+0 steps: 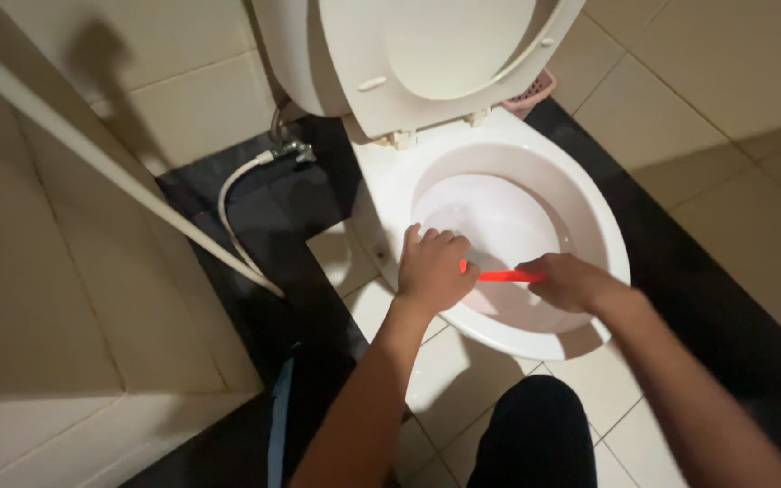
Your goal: The person scrubs the inside of a toilet bowl with a red toilet brush, then rinses the brush using a handheld bidet sprayer. The person also briefly scrubs the floor near the toilet with the brush.
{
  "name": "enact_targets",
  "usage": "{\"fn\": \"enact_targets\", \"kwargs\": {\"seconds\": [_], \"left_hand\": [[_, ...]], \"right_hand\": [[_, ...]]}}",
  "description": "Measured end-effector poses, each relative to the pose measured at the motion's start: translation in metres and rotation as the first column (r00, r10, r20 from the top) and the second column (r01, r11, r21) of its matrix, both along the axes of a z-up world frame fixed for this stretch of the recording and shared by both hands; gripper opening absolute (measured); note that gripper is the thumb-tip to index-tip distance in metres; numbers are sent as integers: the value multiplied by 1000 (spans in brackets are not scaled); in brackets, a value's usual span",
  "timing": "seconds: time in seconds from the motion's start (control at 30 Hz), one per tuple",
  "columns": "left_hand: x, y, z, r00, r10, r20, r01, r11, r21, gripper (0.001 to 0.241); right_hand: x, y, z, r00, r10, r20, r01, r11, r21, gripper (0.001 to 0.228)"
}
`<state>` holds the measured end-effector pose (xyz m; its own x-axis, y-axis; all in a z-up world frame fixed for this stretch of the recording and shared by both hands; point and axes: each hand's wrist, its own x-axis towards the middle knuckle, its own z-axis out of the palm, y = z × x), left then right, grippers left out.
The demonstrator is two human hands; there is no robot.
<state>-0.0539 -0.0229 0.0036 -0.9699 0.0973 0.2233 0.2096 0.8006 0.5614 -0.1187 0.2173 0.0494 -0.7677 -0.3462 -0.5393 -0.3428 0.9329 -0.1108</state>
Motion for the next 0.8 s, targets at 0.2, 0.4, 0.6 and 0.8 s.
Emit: {"fn": "enact_targets", "kwargs": {"seconds": [0.2, 0.4, 0.6, 0.8], "left_hand": [[-3, 4, -11, 987, 41, -156, -28, 996, 85, 28], [2, 1, -6, 982, 58, -178, -34, 990, 134, 25], [4, 2, -9, 984, 43, -174, -18, 990, 139, 27], [1, 2, -6, 982, 68, -173, -39, 985, 167, 26]], "right_hand": [[29, 1, 87, 998, -14, 58, -7, 937, 349, 44], [32, -5, 31, 966, 128, -225, 1, 868, 497, 34], [27, 3, 2, 927, 185, -327, -32, 907, 421, 43], [45, 11, 58, 968, 103, -227, 29, 858, 512, 30]]}}
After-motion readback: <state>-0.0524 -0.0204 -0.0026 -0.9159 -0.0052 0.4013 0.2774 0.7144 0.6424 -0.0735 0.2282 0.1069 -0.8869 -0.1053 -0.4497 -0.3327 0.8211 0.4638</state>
